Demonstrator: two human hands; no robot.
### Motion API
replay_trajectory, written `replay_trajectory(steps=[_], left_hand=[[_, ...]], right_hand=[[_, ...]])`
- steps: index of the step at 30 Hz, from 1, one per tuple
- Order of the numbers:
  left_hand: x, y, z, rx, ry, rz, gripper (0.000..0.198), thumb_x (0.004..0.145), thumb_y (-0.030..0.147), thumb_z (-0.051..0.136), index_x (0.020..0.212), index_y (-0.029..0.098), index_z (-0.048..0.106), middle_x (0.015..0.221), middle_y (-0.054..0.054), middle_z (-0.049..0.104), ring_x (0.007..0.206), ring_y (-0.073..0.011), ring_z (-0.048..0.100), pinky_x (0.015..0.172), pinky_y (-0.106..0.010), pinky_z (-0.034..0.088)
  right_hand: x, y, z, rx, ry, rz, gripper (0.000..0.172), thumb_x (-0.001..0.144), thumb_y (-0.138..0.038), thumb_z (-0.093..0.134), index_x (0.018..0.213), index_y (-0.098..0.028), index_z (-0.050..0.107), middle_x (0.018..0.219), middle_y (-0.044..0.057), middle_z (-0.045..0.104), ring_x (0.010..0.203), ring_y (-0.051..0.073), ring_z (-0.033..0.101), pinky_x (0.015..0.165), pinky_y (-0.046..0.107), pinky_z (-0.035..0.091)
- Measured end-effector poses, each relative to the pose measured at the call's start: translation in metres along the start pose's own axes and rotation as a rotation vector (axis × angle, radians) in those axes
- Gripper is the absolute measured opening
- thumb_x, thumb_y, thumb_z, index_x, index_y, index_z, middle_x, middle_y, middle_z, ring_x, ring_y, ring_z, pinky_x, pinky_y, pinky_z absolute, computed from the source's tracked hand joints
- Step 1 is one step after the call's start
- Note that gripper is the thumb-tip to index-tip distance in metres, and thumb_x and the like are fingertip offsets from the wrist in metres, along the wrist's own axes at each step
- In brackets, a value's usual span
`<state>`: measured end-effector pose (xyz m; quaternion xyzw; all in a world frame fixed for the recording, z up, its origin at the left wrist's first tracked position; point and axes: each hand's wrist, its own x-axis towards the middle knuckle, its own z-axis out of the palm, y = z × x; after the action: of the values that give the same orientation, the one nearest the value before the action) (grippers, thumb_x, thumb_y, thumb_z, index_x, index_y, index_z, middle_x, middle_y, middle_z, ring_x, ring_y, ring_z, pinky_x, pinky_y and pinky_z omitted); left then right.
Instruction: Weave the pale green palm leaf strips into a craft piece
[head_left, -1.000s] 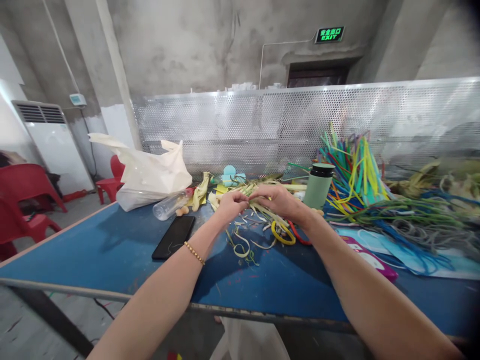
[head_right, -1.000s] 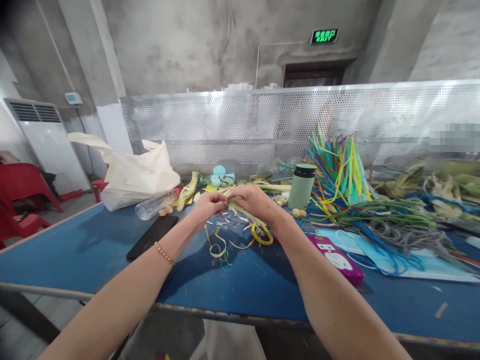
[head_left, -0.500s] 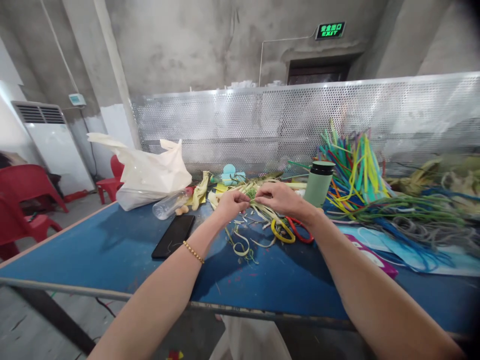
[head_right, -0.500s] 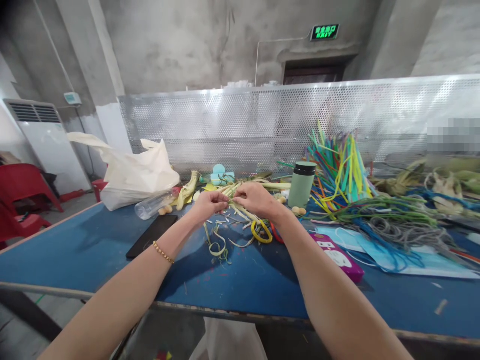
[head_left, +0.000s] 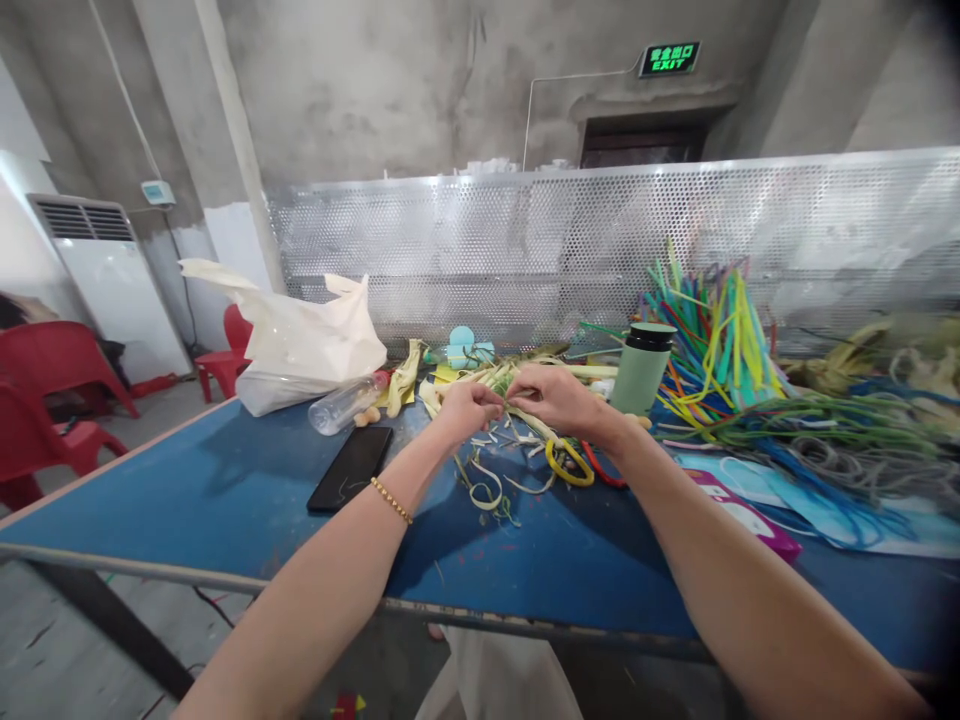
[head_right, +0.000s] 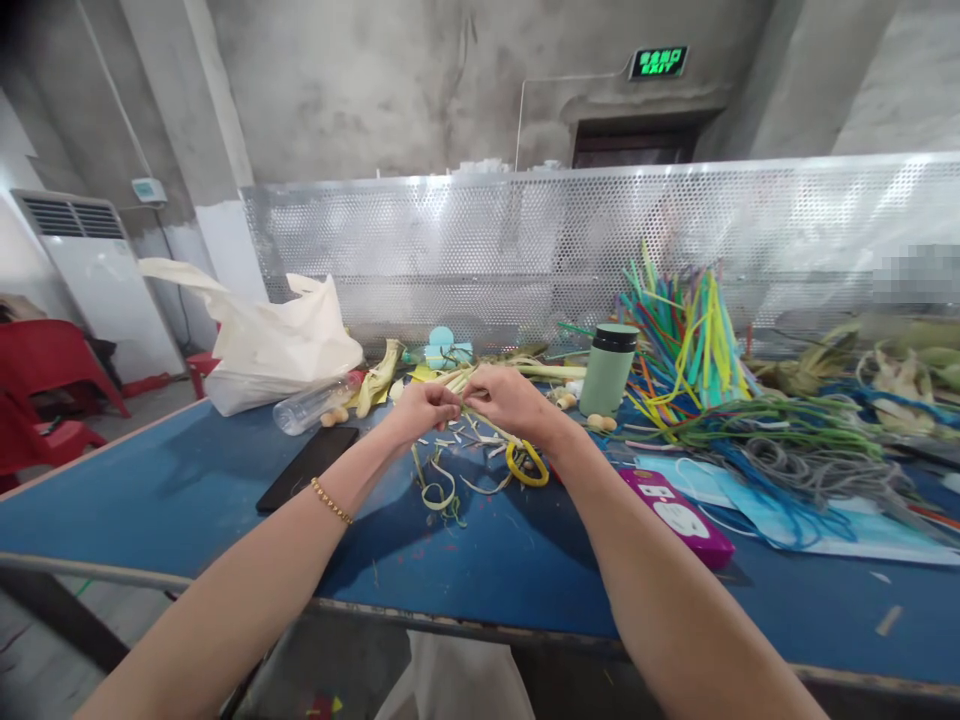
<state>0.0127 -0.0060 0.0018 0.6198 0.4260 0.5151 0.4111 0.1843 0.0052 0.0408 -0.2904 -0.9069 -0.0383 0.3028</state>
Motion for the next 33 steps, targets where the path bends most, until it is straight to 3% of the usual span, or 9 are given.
replay_trajectory(steps=[6,12,18,23,27,31,33], left_hand=[[0.001,-0.003,-0.005,-0.032,-0.054,0.007,0.003,0.063,0.009,0.068,0.065,0.011,0.068,0.056,-0.002,0.062,0.049,-0.0067,0.043,0.051,-0.022,0.030],[-0.001,-0.002,-0.014,-0.034,-0.230,0.000,0.011,0.059,0.017,0.074,0.058,0.010,0.066,0.052,-0.001,0.058,0.048,-0.0059,0.039,0.051,-0.023,0.027],[-0.001,-0.003,-0.020,-0.053,-0.421,-0.060,0.012,0.056,0.013,0.077,0.065,0.010,0.070,0.059,-0.003,0.063,0.055,-0.0081,0.050,0.057,-0.024,0.035],[-0.004,-0.001,-0.022,-0.097,-0.495,-0.113,0.011,0.059,0.012,0.078,0.064,0.008,0.069,0.063,-0.006,0.065,0.058,-0.0091,0.054,0.060,-0.025,0.039],[-0.008,0.003,-0.021,-0.166,-0.473,-0.158,0.014,0.063,0.017,0.079,0.068,0.008,0.069,0.064,-0.007,0.064,0.055,-0.0083,0.052,0.056,-0.025,0.039],[-0.005,0.002,-0.018,-0.240,-0.362,-0.106,0.017,0.065,0.019,0.079,0.063,0.009,0.066,0.063,-0.007,0.063,0.052,-0.0064,0.048,0.054,-0.024,0.038],[0.000,-0.001,-0.016,-0.292,-0.242,-0.068,0.016,0.064,0.018,0.079,0.063,0.009,0.065,0.064,-0.006,0.064,0.053,-0.0066,0.049,0.053,-0.023,0.038]], right_hand=[[0.000,0.000,0.002,0.073,0.007,-0.042,0.012,0.081,-0.016,0.060,0.076,-0.016,0.072,0.068,0.001,0.061,0.065,0.011,0.052,0.063,0.024,0.036],[0.000,-0.005,-0.001,0.103,-0.043,-0.121,0.015,0.085,-0.018,0.060,0.078,-0.018,0.073,0.073,0.001,0.057,0.070,0.011,0.052,0.066,0.025,0.037],[0.000,-0.008,-0.001,0.162,-0.127,-0.176,0.016,0.086,-0.018,0.061,0.075,-0.018,0.073,0.072,0.000,0.060,0.068,0.009,0.052,0.067,0.025,0.038],[0.002,-0.007,0.010,0.089,-0.089,-0.116,0.010,0.082,-0.012,0.061,0.076,-0.017,0.068,0.072,0.000,0.062,0.069,0.010,0.051,0.067,0.025,0.036],[0.002,-0.007,0.012,0.048,-0.066,-0.101,0.009,0.085,-0.022,0.061,0.080,-0.018,0.067,0.077,0.002,0.066,0.073,0.013,0.054,0.070,0.026,0.037],[0.002,-0.007,-0.001,-0.154,0.199,0.006,0.015,0.085,-0.028,0.062,0.095,-0.019,0.068,0.098,0.008,0.068,0.093,0.021,0.057,0.081,0.033,0.037],[0.001,-0.008,-0.009,-0.185,0.303,0.130,0.016,0.087,-0.028,0.057,0.090,-0.018,0.069,0.094,0.009,0.068,0.088,0.021,0.058,0.078,0.033,0.038]])
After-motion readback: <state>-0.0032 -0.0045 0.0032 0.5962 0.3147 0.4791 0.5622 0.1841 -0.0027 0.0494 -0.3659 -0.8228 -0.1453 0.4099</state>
